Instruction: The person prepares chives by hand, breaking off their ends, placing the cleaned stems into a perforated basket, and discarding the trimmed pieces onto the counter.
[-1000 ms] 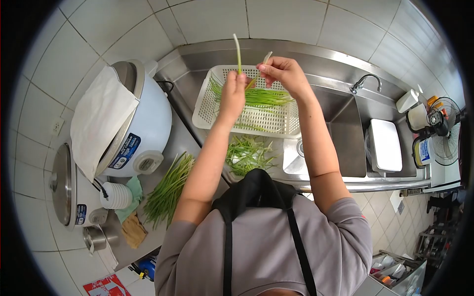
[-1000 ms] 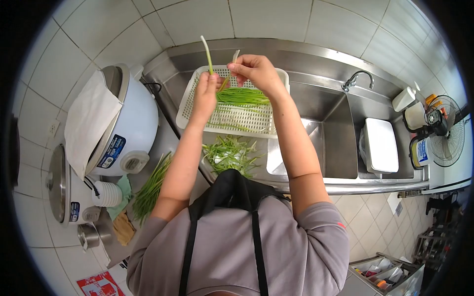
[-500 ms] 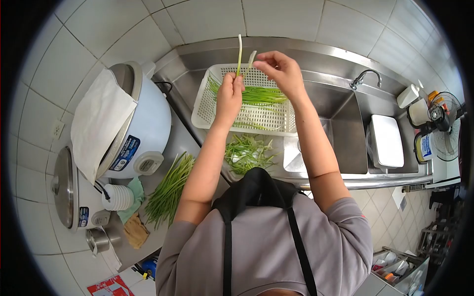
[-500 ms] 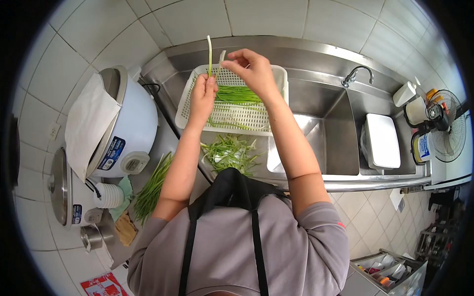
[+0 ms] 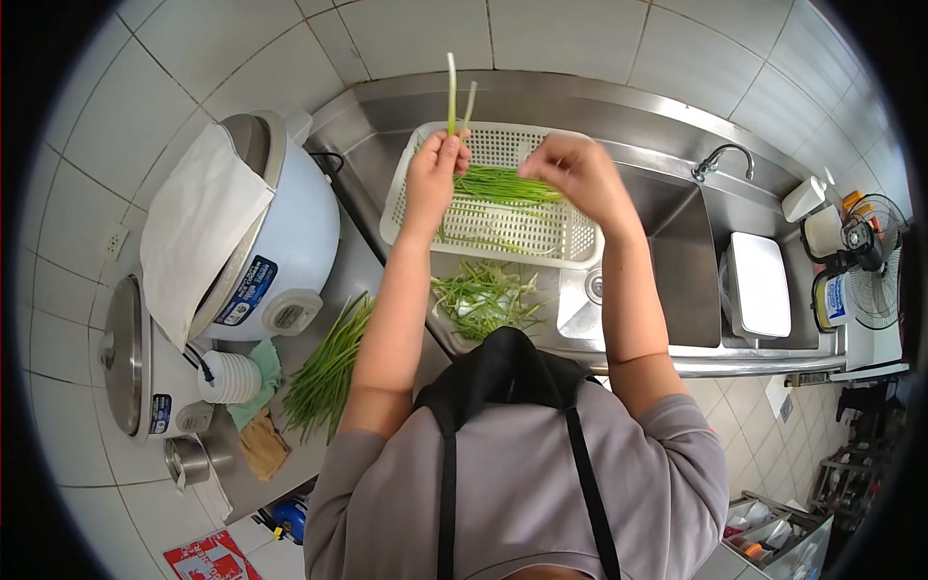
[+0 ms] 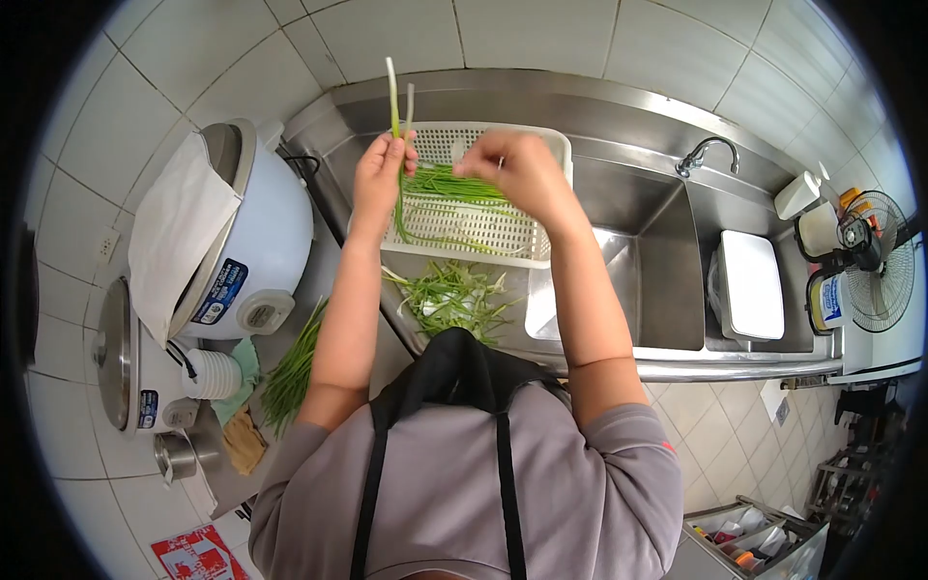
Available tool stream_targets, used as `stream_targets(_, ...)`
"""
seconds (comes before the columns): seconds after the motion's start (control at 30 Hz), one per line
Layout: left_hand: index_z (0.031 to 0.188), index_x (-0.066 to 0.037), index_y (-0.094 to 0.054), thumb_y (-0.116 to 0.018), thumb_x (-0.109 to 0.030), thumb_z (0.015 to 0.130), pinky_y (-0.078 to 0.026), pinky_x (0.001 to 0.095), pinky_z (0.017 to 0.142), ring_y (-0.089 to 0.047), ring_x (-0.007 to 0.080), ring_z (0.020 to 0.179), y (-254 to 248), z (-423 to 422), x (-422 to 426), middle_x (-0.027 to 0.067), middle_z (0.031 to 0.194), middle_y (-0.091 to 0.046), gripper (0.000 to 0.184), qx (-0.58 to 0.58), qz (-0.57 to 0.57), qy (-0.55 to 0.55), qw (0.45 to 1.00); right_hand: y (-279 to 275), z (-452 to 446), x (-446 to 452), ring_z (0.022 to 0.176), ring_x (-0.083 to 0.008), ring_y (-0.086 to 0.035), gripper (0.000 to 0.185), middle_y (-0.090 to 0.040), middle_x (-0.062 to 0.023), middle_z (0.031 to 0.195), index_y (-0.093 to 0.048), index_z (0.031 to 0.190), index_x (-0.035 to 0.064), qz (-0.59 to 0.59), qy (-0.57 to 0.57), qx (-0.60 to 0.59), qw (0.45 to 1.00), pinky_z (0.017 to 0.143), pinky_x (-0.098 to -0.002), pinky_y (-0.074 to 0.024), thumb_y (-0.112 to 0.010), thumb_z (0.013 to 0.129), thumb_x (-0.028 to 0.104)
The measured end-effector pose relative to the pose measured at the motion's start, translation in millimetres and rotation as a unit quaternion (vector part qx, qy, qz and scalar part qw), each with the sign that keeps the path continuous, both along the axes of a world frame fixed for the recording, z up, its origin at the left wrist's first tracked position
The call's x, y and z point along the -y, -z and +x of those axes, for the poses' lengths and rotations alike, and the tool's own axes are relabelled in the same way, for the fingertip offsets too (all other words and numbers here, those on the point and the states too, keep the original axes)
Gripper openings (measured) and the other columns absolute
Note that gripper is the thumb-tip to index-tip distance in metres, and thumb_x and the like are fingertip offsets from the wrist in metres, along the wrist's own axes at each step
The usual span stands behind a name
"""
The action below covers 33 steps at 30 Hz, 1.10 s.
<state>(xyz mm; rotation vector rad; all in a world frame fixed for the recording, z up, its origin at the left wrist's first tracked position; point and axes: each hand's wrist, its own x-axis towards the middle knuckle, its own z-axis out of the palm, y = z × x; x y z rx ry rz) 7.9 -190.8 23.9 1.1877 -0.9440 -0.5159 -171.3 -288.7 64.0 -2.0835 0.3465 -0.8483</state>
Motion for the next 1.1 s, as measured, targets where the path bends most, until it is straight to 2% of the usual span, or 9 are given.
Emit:
stream_targets(0.13,0.102,0.002,-0.055,-0.048,-0.018,0.093,-0.044,0.0241,0.07,-0.051,0.011,0.075,-15.8,14.3,-5.8,0.0031,0.082,-0.054,0.023,-0.145,-0.059,0.068,0.985,35.5,2.2,-33.7,0.065,-0.0266,-0.059,0.021,-0.062,-0.0121,0.071,-0.065,0.076,0.0049,-0.102,-0.099,-0.264,0.954,0.061,-0.0349,-0.0454,-0.071,0.07,0.024)
stream_targets(0.23,0.102,0.0,-0.054,-0.049,-0.02,0.092,-0.046,0.0294,0.077,-0.053,0.0153,0.082,-22.8,26.4,-10.6,0.0053,0.089,-0.055,0.023,-0.185,-0.096,0.107,0.972,85.4,8.7,-43.8,0.072,-0.0298,-0.06,0.02,-0.063,-0.0123,0.074,-0.065,0.079,0.0056,-0.119,-0.147,-0.337,0.922,0.066,-0.0383,-0.0462,-0.068,0.071,0.024)
stream_targets(0.37,0.101,-0.002,-0.052,-0.047,-0.021,0.093,-0.046,0.034,0.082,-0.054,0.0193,0.087,-34.6,35.2,-16.9,0.0078,0.093,-0.055,0.021,-0.209,-0.125,0.128,0.961,88.6,6.1,-39.5,0.077,-0.0309,-0.06,0.019,-0.064,-0.0136,0.08,-0.066,0.085,0.0047,-0.076,-0.196,-0.283,0.936,0.071,-0.0396,-0.047,-0.063,0.073,0.019)
stream_targets(0.57,0.099,-0.003,-0.051,-0.044,-0.019,0.093,-0.045,0.0364,0.084,-0.054,0.0202,0.087,-56.2,30.1,-22.7,0.0083,0.092,-0.054,0.018,-0.203,-0.146,0.146,0.957,55.1,32.0,-16.1,0.075,-0.0305,-0.061,0.021,-0.064,-0.0137,0.085,-0.066,0.089,0.004,-0.096,0.035,-0.163,0.981,0.068,-0.0379,-0.0471,-0.064,0.075,0.019)
stream_targets(0.67,0.098,-0.004,-0.05,-0.044,-0.019,0.094,-0.044,0.0354,0.084,-0.052,0.0182,0.084,-63.9,25.0,-23.0,0.0056,0.087,-0.051,0.017,-0.202,-0.159,0.163,0.953,42.0,41.5,-14.6,0.07,-0.0283,-0.059,0.021,-0.062,-0.0126,0.079,-0.066,0.088,0.0033,-0.058,0.008,-0.071,0.996,0.066,-0.0356,-0.0467,-0.066,0.075,0.02)
stream_targets(0.7,0.098,-0.004,-0.049,-0.044,-0.019,0.094,-0.044,0.0347,0.083,-0.051,0.0172,0.082,-65.0,23.9,-23.4,0.0045,0.085,-0.05,0.016,-0.205,-0.166,0.174,0.949,45.5,45.6,-12.2,0.065,-0.0151,-0.052,0.021,-0.057,-0.0048,0.076,-0.065,0.094,0.0039,-0.022,-0.028,-0.062,0.997,0.062,-0.0281,-0.0437,-0.065,0.078,0.018)
stream_targets(0.87,0.095,-0.006,-0.047,-0.043,-0.018,0.094,-0.04,0.0283,0.072,-0.042,0.0117,0.071,-70.6,22.7,-28.0,-0.0002,0.076,-0.041,0.012,-0.222,-0.212,0.18,0.935,59.4,53.7,-3.4,0.067,-0.0113,-0.053,0.013,-0.058,-0.0019,0.077,-0.064,0.087,0.0034,0.185,-0.12,-0.005,0.975,0.061,-0.0264,-0.0439,-0.061,0.082,0.015)
stream_targets(1.0,0.092,-0.007,-0.046,-0.043,-0.017,0.094,-0.034,0.0248,0.063,-0.036,0.01,0.066,-68.2,27.8,-27.5,-0.0014,0.072,-0.037,0.011,-0.231,-0.235,0.194,0.924,80.5,62.4,7.3,0.066,-0.0108,-0.052,0.008,-0.059,-0.0016,0.08,-0.06,0.083,0.0052,0.486,-0.198,0.151,0.837,0.062,-0.027,-0.0458,-0.055,0.084,0.011)
stream_targets(1.1,0.092,-0.007,-0.046,-0.043,-0.017,0.094,-0.033,0.0238,0.062,-0.035,0.0097,0.065,-67.3,26.1,-26.0,-0.0014,0.071,-0.037,0.011,-0.24,-0.241,0.193,0.92,93.1,61.5,13.0,0.068,-0.0122,-0.054,0.008,-0.058,-0.0052,0.079,-0.056,0.089,0.0035,0.536,-0.179,0.159,0.81,0.063,-0.0278,-0.0478,-0.05,0.085,0.007)
